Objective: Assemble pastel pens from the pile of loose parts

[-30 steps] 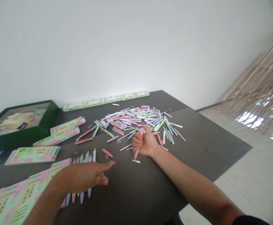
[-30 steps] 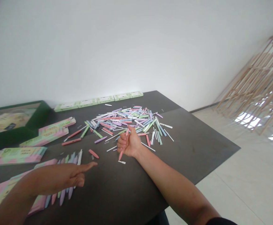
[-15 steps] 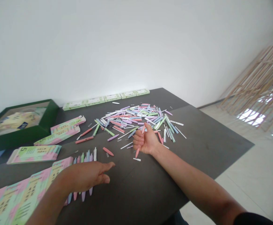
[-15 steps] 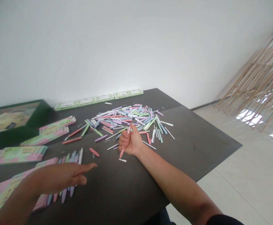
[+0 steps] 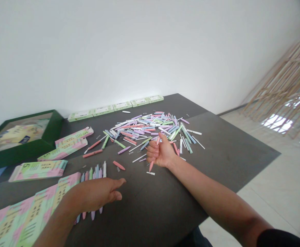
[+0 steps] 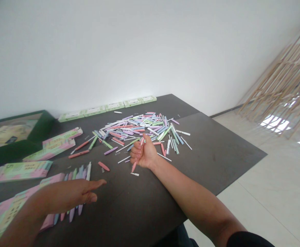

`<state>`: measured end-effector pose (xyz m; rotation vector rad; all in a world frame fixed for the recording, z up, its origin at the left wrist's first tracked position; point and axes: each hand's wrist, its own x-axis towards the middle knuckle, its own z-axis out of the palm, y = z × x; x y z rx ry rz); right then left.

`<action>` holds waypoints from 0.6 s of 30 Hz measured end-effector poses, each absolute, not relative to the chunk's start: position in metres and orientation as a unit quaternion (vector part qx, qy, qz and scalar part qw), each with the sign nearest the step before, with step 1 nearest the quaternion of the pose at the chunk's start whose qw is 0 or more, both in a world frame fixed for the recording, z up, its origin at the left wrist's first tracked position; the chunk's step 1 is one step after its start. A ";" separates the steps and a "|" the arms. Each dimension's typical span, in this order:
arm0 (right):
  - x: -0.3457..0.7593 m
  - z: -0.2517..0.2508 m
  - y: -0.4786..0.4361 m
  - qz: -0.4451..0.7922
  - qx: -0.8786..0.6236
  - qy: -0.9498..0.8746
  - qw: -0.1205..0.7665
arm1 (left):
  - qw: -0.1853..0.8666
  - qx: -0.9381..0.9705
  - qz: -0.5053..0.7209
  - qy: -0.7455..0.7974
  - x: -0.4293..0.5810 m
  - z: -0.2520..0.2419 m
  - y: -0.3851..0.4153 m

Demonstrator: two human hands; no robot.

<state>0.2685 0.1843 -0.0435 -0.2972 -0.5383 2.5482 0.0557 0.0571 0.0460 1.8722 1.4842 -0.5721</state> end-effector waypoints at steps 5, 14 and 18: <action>0.269 -0.042 0.184 0.935 -0.133 -0.203 0.260 | 0.333 0.723 -0.226 0.561 0.056 0.045 0.057; 0.269 -0.042 0.183 0.934 -0.141 -0.205 0.257 | 0.325 0.725 -0.231 0.561 0.057 0.044 0.055; 0.265 -0.044 0.181 0.905 -0.208 -0.261 0.264 | 0.316 0.727 -0.228 0.566 0.059 0.043 0.052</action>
